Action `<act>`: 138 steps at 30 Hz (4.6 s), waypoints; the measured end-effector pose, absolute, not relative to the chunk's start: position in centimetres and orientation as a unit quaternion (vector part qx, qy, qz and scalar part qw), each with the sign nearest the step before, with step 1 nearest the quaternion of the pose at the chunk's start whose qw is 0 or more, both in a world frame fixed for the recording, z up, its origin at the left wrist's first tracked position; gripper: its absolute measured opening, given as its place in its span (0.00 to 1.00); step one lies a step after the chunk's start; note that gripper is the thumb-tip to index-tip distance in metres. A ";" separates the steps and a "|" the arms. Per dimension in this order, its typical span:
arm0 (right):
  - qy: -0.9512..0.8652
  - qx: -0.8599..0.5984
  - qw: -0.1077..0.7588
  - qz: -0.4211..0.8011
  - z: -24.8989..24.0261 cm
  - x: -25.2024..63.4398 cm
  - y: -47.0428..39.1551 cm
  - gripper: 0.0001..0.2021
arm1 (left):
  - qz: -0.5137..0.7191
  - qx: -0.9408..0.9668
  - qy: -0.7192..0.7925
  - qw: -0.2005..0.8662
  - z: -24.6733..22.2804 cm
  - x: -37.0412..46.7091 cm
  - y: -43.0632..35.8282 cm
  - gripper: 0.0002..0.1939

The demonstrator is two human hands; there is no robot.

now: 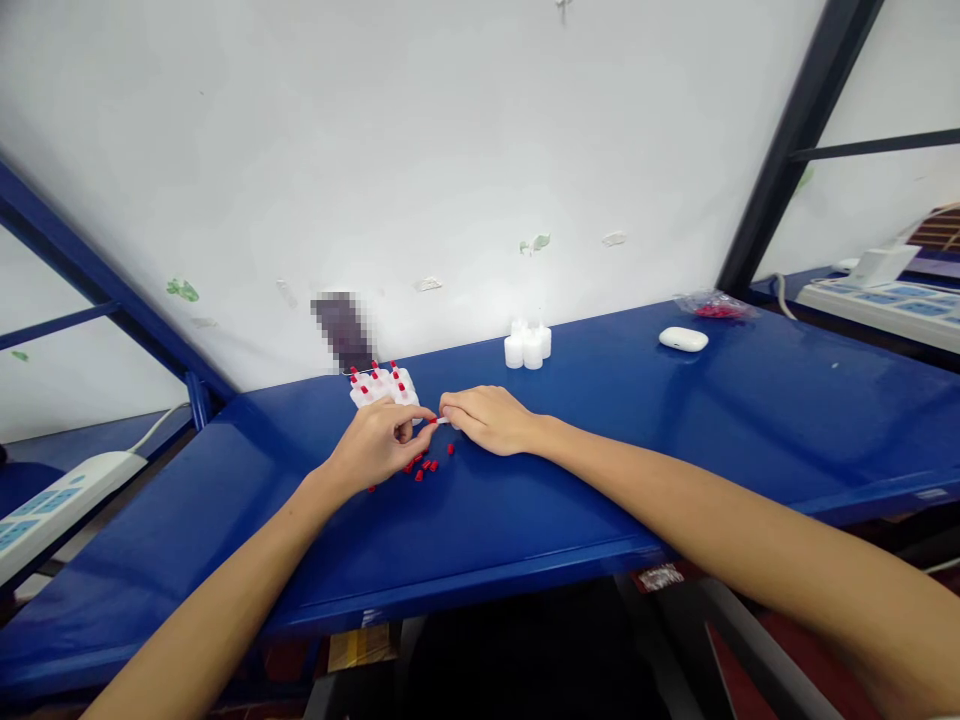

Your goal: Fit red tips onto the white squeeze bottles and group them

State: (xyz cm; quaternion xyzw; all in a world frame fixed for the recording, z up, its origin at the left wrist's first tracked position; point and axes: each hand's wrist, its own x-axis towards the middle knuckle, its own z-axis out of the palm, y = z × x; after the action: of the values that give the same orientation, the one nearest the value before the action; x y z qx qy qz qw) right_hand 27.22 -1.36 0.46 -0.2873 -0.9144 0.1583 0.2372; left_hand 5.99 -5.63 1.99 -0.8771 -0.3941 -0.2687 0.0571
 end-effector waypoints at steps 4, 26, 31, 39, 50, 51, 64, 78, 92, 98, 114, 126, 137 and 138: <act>-0.915 -0.301 0.229 0.142 0.7 27.0 -1.9 0.16 | -0.264 -0.877 -0.400 0.026 1.5 6.1 -5.7 0.07; -0.874 -0.363 0.234 0.224 1.3 26.3 -2.7 0.14 | -0.313 -0.903 -0.282 0.085 1.2 6.8 -5.9 0.04; -0.877 -0.353 0.233 0.228 1.5 26.3 -2.8 0.12 | -0.304 -0.906 -0.287 0.061 1.2 6.8 -6.0 0.03; -0.881 -0.319 0.270 0.223 0.7 26.3 -2.7 0.14 | -0.294 -0.909 -0.290 0.045 1.2 7.1 -6.2 0.03; -0.800 -0.222 0.401 0.388 0.2 27.6 -1.5 0.19 | -0.175 -0.868 -0.449 0.115 4.4 1.7 -4.9 0.12; -0.786 -0.213 0.425 0.394 0.2 27.6 -1.4 0.19 | -0.146 -0.867 -0.463 0.113 4.5 1.4 -4.8 0.12; -0.707 -0.223 0.570 0.354 -0.3 27.7 -1.0 0.14 | -0.141 -0.825 -0.531 0.133 4.6 0.9 -4.5 0.11; -0.854 -0.442 0.257 0.100 0.3 26.8 -1.4 0.10 | -0.210 -0.846 -0.439 0.217 3.7 3.8 -5.1 0.12; -0.902 -0.397 0.163 0.038 0.0 26.7 -0.7 0.14 | -0.063 -0.750 -0.626 0.204 4.3 2.5 -4.8 0.20; -0.899 -0.398 0.177 0.043 -0.2 26.5 -0.7 0.16 | -0.107 -0.750 -0.624 0.191 4.4 2.8 -5.0 0.18; -0.940 -0.318 0.125 0.005 0.6 26.1 -1.5 0.12 | -0.131 -0.905 -0.367 0.172 2.6 4.7 -5.1 0.12; -0.913 -0.311 0.233 0.125 0.0 26.1 -1.3 0.11 | -0.058 -0.906 -0.391 0.152 2.4 4.8 -5.0 0.16; -0.902 -0.275 0.279 0.182 0.4 26.4 -2.2 0.12 | -0.227 -0.890 -0.327 0.222 2.7 5.1 -5.4 0.12; -0.904 -0.266 0.279 0.185 0.4 26.4 -2.3 0.12 | -0.226 -0.891 -0.323 0.226 2.7 5.2 -5.5 0.12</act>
State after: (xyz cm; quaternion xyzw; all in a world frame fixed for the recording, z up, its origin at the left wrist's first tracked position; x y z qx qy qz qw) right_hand 26.35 -2.29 0.40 -0.2655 -0.9041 0.1854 0.2788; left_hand 5.16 -5.47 2.71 -0.8911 -0.3225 -0.2256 0.2259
